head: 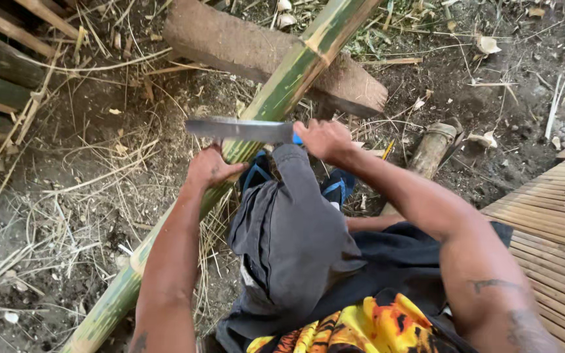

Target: The person sits on the ground and uses a machete to shave the outer layer of a long bamboo pole. They hold the pole with their left hand and repeatedly strike it with the machete in their right hand, rotating the pole to remove the green skin and smooth the surface.

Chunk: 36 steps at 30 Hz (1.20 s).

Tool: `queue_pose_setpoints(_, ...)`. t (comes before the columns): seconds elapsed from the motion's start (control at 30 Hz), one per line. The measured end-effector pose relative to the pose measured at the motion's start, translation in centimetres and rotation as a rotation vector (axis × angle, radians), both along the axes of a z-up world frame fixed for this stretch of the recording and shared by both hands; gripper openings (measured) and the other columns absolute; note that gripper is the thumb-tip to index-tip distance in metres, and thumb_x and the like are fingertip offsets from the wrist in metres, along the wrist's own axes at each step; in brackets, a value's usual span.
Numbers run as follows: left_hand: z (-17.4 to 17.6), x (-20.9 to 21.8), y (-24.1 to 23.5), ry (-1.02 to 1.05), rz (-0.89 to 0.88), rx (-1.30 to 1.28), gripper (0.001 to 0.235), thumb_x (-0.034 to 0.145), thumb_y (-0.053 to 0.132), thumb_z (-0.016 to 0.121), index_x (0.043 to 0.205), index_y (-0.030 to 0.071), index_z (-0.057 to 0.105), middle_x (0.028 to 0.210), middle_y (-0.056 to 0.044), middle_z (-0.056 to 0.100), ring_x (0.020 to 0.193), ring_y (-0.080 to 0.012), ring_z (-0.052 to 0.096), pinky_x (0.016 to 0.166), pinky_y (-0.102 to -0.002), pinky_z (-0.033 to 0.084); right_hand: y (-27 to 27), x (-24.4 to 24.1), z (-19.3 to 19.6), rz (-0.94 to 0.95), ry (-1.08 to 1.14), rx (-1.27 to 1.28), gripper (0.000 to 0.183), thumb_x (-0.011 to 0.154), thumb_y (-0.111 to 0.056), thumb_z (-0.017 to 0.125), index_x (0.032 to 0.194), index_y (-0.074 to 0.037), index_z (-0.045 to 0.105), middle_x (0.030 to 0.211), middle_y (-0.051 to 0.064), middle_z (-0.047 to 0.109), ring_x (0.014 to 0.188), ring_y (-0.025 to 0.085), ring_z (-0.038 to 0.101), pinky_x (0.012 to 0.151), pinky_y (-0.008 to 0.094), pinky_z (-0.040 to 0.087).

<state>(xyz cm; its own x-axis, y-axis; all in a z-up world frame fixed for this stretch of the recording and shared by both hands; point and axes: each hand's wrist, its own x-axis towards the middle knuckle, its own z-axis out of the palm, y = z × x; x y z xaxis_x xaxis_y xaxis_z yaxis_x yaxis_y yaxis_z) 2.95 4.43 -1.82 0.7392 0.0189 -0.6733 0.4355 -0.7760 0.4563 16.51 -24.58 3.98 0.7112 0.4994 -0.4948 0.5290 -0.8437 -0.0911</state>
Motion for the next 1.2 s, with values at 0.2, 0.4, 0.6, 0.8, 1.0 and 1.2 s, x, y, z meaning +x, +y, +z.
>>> queue_pose_setpoints(0.2, -0.2, -0.5, 0.5, -0.11, 0.06, -0.042, 0.113, 0.064, 0.067, 0.082, 0.152, 0.009, 0.041, 0.126, -0.022, 0.068, 0.113, -0.0374, 0.068, 0.101, -0.046, 0.052, -6.2, 11.8, 3.4, -0.52, -0.278, 0.268, 0.026, 0.105, -0.017, 0.049, 0.121, 0.002, 0.053, 0.085, 0.016, 0.066, 0.067, 0.027, 0.068, 0.046, 0.038, 0.052)
queue_pose_setpoints(0.4, -2.0, 0.3, 1.2, -0.095, 0.063, -0.103, 0.11, 0.062, 0.065, 0.084, 0.148, 0.009, 0.046, 0.124, -0.02, 0.069, 0.11, -0.0352, 0.069, 0.1, -0.046, 0.053, 0.5, 3.2, 3.1, -0.169, -0.012, 0.061, 0.025, 0.105, -0.01, 0.039, 0.124, 0.004, 0.048, 0.088, 0.018, 0.07, 0.068, 0.029, 0.069, 0.05, 0.043, 0.055)
queue_pose_setpoints(0.6, -2.8, 0.3, 1.7, 0.061, 0.133, -0.198, 0.101, 0.061, 0.063, 0.086, 0.143, 0.013, 0.052, 0.117, -0.015, 0.073, 0.103, -0.0274, 0.072, 0.093, -0.044, 0.058, -0.6, 3.3, 3.3, -0.047, -0.082, 0.082, 0.024, 0.112, -0.018, 0.035, 0.112, -0.002, 0.053, 0.093, 0.019, 0.067, 0.078, 0.031, 0.07, 0.062, 0.046, 0.058)
queue_pose_setpoints(0.8, -3.9, 1.5, 2.5, -0.047, 0.095, -0.268, 0.091, 0.065, 0.058, 0.089, 0.139, 0.013, 0.06, 0.122, -0.014, 0.074, 0.109, -0.0271, 0.071, 0.1, -0.043, 0.055, -0.4, 7.3, 6.0, -0.426, -0.086, 0.209, 0.037, 0.117, -0.021, 0.028, 0.108, 0.0, 0.057, 0.083, 0.019, 0.067, 0.07, 0.03, 0.068, 0.065, 0.042, 0.055)
queue_pose_setpoints(1.0, -3.6, 1.2, 2.5, 0.062, 0.247, -0.345, 0.101, 0.058, 0.054, 0.088, 0.146, 0.021, 0.05, 0.125, -0.011, 0.073, 0.112, -0.0271, 0.07, 0.102, -0.043, 0.054, 0.6, 1.5, 2.7, 0.2, -0.015, -0.027, 0.022, 0.112, -0.014, 0.036, 0.106, -0.006, 0.056, 0.085, 0.016, 0.064, 0.07, 0.029, 0.067, 0.053, 0.043, 0.057)
queue_pose_setpoints(1.2, -3.4, 0.6, 2.5, -0.068, 0.131, -0.297, 0.094, 0.062, 0.056, 0.089, 0.14, 0.013, 0.058, 0.126, -0.015, 0.072, 0.116, -0.0301, 0.068, 0.106, -0.044, 0.052, -7.9, 14.9, 2.0, -0.43, -0.452, 0.142, 0.046, 0.096, -0.013, 0.065, 0.134, 0.0, 0.043, 0.093, 0.02, 0.069, 0.08, 0.039, 0.071, 0.063, 0.047, 0.058)
